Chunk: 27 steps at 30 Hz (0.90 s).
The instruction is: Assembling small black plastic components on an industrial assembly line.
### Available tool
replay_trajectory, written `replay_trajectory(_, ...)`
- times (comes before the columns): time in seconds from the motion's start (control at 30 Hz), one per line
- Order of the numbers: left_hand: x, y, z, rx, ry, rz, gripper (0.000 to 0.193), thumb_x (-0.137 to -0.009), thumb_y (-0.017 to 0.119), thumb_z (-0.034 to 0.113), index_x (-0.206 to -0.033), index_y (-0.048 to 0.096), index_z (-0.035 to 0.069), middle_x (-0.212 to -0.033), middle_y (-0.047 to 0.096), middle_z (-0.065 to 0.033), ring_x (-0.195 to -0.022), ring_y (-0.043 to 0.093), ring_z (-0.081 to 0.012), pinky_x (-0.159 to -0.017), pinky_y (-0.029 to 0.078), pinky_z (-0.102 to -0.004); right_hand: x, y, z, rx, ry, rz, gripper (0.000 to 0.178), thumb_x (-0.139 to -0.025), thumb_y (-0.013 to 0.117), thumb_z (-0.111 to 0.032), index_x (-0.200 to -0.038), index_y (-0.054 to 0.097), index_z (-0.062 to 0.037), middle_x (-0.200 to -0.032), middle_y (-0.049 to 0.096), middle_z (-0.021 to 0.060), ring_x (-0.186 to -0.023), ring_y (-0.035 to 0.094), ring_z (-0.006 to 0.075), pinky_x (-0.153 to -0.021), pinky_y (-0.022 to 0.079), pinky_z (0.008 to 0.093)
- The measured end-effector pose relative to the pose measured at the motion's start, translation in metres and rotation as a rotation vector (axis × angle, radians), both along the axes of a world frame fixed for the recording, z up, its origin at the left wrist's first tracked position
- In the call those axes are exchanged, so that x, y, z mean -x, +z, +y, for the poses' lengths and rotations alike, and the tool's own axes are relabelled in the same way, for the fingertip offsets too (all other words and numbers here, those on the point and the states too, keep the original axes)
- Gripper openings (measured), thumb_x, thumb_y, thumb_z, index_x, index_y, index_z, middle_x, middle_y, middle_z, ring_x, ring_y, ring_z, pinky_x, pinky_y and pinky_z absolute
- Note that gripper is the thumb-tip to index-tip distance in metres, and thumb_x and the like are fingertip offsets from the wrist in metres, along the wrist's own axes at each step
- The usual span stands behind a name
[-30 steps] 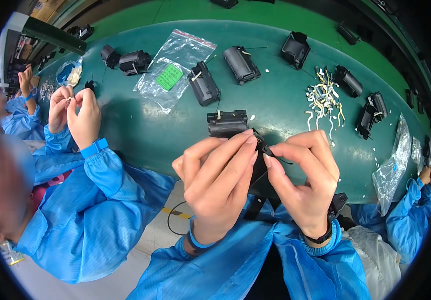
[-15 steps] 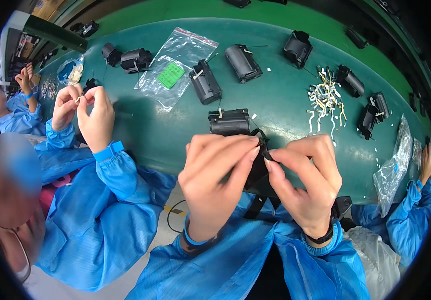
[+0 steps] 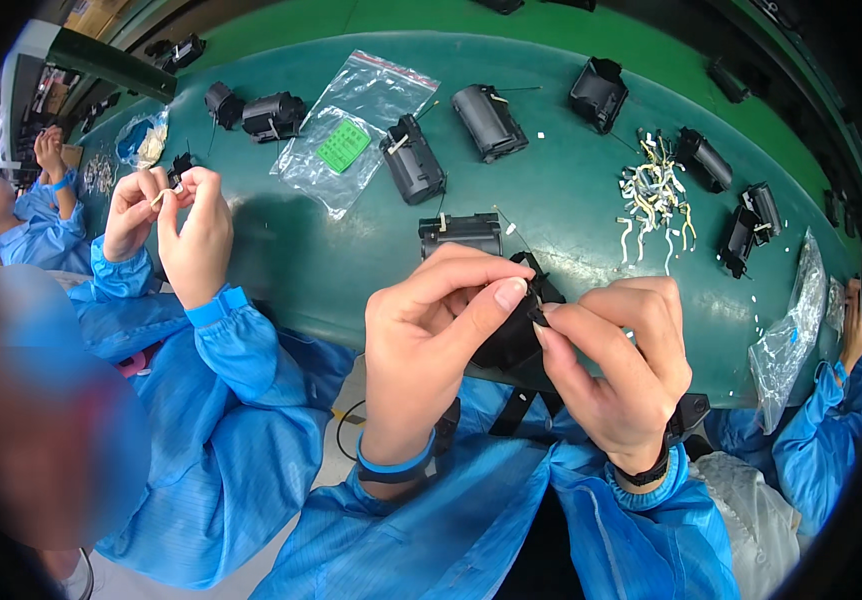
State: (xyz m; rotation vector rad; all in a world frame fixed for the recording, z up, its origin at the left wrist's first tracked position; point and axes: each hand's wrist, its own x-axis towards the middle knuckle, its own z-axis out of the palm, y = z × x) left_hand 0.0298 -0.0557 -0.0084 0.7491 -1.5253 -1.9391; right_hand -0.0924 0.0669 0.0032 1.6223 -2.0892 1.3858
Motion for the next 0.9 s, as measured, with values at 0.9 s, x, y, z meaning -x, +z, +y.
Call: replay_trajectory(0.9, -0.008, -0.014, -0.007, 0.387, 0.065, 0.229, 0.019, -0.080, 0.076, -0.017, -0.098, 0.071, -0.010, -0.096, 0.071, -0.0151, -0.090, 0.065, -0.0210, -0.080, 0.052, -0.0328, 0.008, -0.004, 0.008, 0.060, 0.176, -0.727, 0.044, -0.078, 0.085, 0.005, -0.119, 0.069, 0.0050, -0.111, 0.065, 0.0152, -0.092, 0.067, 0.0205, -0.079, 0.058, 0.0298)
